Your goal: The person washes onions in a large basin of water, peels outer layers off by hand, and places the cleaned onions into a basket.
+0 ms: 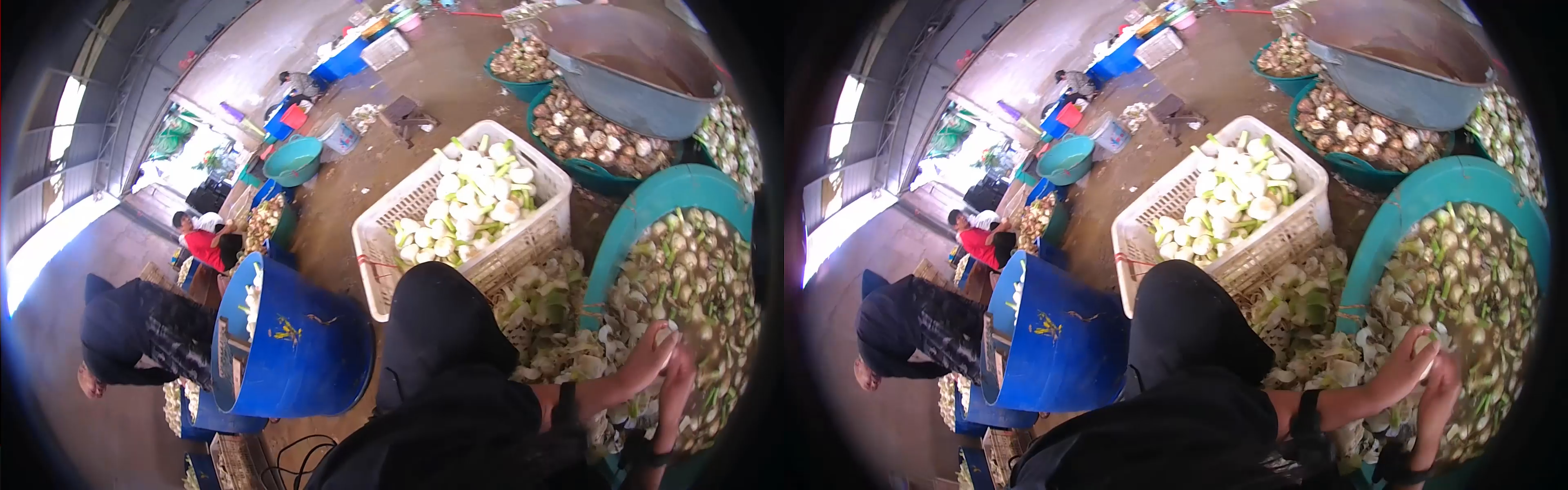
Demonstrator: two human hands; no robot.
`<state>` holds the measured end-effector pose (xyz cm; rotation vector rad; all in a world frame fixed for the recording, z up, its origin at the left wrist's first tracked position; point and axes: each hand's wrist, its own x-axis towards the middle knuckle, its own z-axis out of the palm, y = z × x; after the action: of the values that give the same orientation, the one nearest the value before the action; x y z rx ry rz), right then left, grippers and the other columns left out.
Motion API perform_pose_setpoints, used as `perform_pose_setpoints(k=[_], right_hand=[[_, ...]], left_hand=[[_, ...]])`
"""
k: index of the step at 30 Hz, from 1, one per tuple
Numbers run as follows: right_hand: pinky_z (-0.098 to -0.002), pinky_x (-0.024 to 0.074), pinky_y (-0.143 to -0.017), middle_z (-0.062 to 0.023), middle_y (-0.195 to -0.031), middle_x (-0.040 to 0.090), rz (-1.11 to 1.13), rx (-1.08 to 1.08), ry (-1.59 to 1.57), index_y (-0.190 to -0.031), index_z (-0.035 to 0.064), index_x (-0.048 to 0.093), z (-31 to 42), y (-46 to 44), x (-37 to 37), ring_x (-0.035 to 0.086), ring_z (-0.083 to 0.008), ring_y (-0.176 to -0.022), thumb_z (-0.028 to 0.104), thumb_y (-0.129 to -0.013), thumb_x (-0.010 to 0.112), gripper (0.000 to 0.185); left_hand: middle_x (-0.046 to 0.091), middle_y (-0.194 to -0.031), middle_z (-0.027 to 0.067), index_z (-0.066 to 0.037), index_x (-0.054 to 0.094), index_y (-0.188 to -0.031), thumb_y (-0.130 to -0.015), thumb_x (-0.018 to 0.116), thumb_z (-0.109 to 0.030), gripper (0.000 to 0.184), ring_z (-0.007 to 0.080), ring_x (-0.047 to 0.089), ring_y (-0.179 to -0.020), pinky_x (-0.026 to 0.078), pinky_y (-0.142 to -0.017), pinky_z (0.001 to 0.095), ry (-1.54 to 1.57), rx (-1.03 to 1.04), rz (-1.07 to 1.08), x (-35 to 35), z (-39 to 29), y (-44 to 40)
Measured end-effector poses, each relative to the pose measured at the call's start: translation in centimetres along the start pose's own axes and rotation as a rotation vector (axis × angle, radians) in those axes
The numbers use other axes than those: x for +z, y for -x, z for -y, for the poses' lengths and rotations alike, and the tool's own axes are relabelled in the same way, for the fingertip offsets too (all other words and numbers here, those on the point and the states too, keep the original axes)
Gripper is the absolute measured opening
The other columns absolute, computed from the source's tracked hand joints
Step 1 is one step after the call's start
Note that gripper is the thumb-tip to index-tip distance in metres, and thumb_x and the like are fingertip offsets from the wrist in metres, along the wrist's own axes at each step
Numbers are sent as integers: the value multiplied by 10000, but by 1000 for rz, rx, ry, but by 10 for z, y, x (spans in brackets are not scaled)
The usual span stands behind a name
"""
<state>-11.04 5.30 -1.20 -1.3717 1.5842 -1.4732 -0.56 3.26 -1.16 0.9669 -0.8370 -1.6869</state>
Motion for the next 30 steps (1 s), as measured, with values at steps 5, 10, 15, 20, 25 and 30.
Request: perform_pose_setpoints(k=[5,10,15,20,25,30], right_hand=[[-400,333,-508,-257,-589,405,589,-150,418,-685,-64,453,44,16,6,403,-394,-551,71,-819,480,192],[-386,304,-456,-195,-527,398,495,-289,455,-655,-55,429,22,25,14,414,-307,-460,28,-752,474,136],[-285,279,-441,-37,-519,400,515,451,-181,-644,-29,464,5,28,7,355,-61,-520,45,-810,468,182],[-278,288,-440,-24,-531,444,466,60,138,-645,-20,481,21,36,5,349,-85,-512,77,-850,426,233],[-280,313,-445,-19,-543,463,435,670,-390,-736,-24,525,5,28,10,374,-80,-542,116,-870,454,206],[-247,341,-485,-3,-613,485,251,498,-373,-783,-24,550,14,35,21,391,-62,-565,185,-877,478,241]], left_hand=[[500,-633,44,2,483,-818,-759,553,-212,232,95,464,-576,387,-517,279,-452,-78,7,-39,-33,6],[515,-636,38,3,513,-696,-723,576,-200,214,107,475,-585,393,-529,306,-483,-34,124,-54,-24,2],[509,-639,21,4,520,-697,-709,590,-192,208,94,461,-592,379,-523,282,-449,-61,152,-45,-16,0],[503,-655,9,-8,519,-738,-716,581,-190,194,79,458,-607,375,-534,267,-504,-212,232,-41,-40,-1],[506,-673,11,0,524,-811,-742,541,-198,210,80,463,-614,378,-551,251,-393,-238,246,-44,-41,0],[586,-811,98,15,476,-1090,-781,541,-263,420,210,559,-732,439,-649,335,-360,7,212,-46,-6,-12]])
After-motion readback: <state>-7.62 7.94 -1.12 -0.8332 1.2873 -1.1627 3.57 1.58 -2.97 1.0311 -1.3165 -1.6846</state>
